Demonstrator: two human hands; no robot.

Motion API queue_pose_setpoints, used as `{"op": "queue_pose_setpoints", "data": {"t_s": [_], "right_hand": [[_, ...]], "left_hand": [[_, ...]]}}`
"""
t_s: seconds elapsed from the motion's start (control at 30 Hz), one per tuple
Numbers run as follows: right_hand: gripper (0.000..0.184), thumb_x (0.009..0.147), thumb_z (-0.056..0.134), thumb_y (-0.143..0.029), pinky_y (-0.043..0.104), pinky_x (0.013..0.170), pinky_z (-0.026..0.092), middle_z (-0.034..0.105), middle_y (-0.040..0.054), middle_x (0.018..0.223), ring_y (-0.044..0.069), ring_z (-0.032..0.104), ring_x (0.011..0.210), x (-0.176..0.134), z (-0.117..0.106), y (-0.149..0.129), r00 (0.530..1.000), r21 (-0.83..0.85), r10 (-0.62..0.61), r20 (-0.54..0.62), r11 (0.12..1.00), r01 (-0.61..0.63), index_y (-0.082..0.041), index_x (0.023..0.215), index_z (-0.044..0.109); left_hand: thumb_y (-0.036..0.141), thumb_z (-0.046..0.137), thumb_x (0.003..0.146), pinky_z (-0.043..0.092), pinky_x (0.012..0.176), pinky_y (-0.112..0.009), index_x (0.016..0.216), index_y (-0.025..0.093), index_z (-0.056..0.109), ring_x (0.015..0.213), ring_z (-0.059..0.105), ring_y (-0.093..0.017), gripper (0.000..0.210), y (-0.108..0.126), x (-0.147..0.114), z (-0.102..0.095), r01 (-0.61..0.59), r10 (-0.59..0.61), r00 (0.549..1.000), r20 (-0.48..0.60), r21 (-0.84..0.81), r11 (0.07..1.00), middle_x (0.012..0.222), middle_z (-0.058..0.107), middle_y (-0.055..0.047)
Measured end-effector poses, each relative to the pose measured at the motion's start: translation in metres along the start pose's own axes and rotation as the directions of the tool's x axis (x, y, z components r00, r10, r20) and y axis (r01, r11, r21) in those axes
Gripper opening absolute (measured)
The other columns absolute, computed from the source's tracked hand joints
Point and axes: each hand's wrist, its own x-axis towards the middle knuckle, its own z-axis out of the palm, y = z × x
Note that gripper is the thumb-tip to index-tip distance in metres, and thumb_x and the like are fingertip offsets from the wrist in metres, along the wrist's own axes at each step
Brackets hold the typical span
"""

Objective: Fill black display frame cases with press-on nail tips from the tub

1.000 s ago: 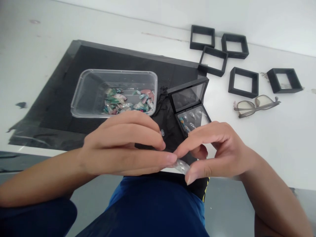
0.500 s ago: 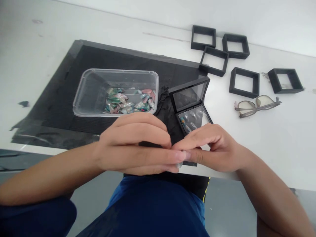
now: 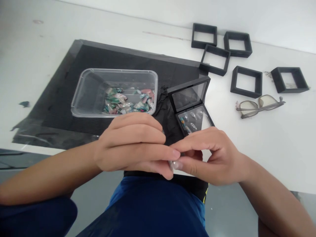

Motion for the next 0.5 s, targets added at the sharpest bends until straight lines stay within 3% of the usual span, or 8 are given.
{"op": "queue_pose_setpoints", "data": {"t_s": [0.23,0.33,0.5], "right_hand": [[0.029,0.109,0.063,-0.047,0.022,0.051,0.042,0.060,-0.0038,0.067,0.009,0.044,0.056,0.0005,0.0009,-0.0051,0.999,-0.018,-0.013,0.043,1.000,0.014,-0.022,0.114,0.078],[0.026,0.106,0.068,-0.045,0.020,0.053,0.043,0.064,-0.0031,0.069,0.008,0.044,0.057,0.0007,0.0017,-0.0032,0.998,-0.069,-0.040,0.049,0.997,0.044,-0.020,0.106,0.076],[0.029,0.105,0.068,-0.047,0.024,0.053,0.042,0.064,-0.0027,0.068,0.010,0.046,0.057,-0.0007,0.0011,0.0031,0.991,-0.207,-0.120,0.058,0.970,0.130,-0.020,0.115,0.074]], "left_hand": [[0.051,0.085,0.091,0.059,0.056,-0.026,0.090,0.026,0.081,0.069,0.072,-0.012,0.026,-0.0016,-0.0010,-0.0030,-0.065,0.064,0.997,0.034,0.023,0.998,0.077,0.073,0.003],[0.052,0.085,0.091,0.059,0.056,-0.025,0.084,0.031,0.081,0.069,0.072,-0.011,0.022,-0.0014,-0.0022,-0.0032,-0.098,0.097,0.995,0.022,0.021,0.995,0.079,0.075,0.004],[0.041,0.083,0.094,0.065,0.067,-0.027,0.083,0.034,0.082,0.073,0.073,-0.010,0.013,0.0031,-0.0033,-0.0074,-0.101,0.100,0.992,0.078,0.013,0.995,0.089,0.080,0.007]]}}
